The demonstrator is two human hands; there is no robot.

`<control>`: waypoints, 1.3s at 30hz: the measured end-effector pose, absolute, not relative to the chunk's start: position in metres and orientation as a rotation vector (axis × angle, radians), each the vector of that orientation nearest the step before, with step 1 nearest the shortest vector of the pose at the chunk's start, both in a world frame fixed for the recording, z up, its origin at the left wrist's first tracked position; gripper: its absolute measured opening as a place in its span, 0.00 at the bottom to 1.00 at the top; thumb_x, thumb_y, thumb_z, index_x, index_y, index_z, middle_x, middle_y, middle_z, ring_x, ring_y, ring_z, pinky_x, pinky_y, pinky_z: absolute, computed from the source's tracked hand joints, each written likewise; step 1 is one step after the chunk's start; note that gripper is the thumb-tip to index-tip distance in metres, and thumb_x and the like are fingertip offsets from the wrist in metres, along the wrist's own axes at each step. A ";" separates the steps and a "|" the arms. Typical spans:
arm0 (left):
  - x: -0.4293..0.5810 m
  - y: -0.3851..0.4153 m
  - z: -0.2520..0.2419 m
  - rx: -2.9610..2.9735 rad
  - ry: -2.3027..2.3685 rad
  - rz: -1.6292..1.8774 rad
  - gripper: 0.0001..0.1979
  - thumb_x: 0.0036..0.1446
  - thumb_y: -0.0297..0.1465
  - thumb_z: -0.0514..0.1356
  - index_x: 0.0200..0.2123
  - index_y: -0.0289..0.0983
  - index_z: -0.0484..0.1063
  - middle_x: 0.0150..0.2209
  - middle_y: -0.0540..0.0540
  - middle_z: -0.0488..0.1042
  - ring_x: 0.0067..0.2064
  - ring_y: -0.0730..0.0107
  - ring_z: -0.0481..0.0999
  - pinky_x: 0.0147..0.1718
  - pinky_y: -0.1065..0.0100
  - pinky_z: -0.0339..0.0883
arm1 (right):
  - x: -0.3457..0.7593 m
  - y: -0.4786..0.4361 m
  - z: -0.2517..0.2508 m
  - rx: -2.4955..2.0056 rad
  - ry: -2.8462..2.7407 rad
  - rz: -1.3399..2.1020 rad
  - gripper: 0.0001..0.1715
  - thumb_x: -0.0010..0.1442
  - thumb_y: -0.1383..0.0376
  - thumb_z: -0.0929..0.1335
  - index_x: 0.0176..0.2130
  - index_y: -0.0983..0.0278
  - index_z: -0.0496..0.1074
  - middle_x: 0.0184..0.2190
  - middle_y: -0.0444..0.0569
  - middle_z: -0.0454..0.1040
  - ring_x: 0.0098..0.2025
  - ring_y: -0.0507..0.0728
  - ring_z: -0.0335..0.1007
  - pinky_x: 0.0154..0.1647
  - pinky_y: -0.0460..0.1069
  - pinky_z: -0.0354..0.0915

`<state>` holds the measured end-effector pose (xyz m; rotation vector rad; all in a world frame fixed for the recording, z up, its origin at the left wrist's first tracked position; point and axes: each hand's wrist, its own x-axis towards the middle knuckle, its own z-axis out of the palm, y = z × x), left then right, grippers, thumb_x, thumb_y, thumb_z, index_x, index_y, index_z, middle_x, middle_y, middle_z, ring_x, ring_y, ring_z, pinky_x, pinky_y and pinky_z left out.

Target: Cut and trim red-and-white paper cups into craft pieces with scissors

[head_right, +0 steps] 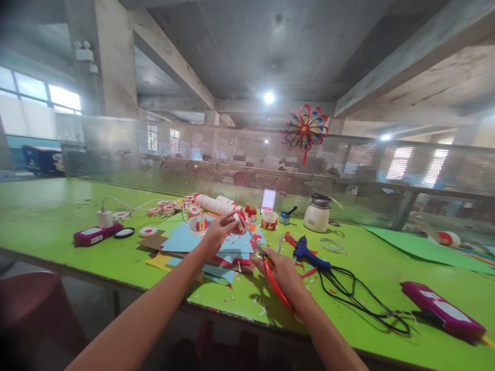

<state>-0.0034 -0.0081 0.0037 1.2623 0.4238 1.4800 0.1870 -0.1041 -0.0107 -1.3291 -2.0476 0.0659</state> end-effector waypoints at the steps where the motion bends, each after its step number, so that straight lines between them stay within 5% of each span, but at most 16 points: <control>1: -0.004 -0.009 0.004 1.265 0.436 1.480 0.29 0.41 0.32 0.68 0.50 0.32 0.71 0.31 0.46 0.75 0.31 0.72 0.73 0.35 0.67 0.66 | 0.187 -0.104 -0.011 -1.329 -2.046 0.065 0.19 0.59 0.58 0.61 0.43 0.65 0.74 0.34 0.53 0.80 0.34 0.63 0.76 0.35 0.53 0.67; 14: -0.005 -0.009 0.005 1.138 0.363 1.430 0.26 0.38 0.30 0.69 0.45 0.35 0.73 0.27 0.50 0.69 0.31 0.70 0.72 0.37 0.57 0.69 | 0.185 -0.104 -0.012 -1.350 -2.042 0.053 0.21 0.60 0.55 0.60 0.39 0.65 0.75 0.30 0.52 0.80 0.32 0.62 0.75 0.31 0.52 0.66; 25: -0.004 -0.009 0.007 1.150 0.408 1.519 0.24 0.37 0.29 0.69 0.43 0.36 0.74 0.28 0.51 0.67 0.29 0.75 0.70 0.32 0.67 0.69 | 0.192 -0.099 -0.011 -1.322 -2.087 0.143 0.21 0.62 0.53 0.62 0.41 0.66 0.72 0.29 0.45 0.76 0.33 0.55 0.74 0.38 0.53 0.68; 39: -0.005 -0.010 0.007 1.212 0.329 1.420 0.25 0.41 0.31 0.69 0.45 0.34 0.73 0.29 0.48 0.71 0.32 0.70 0.73 0.36 0.60 0.70 | 0.192 -0.107 -0.004 -1.272 -2.093 0.193 0.22 0.61 0.53 0.59 0.39 0.64 0.74 0.29 0.50 0.78 0.35 0.62 0.74 0.35 0.53 0.68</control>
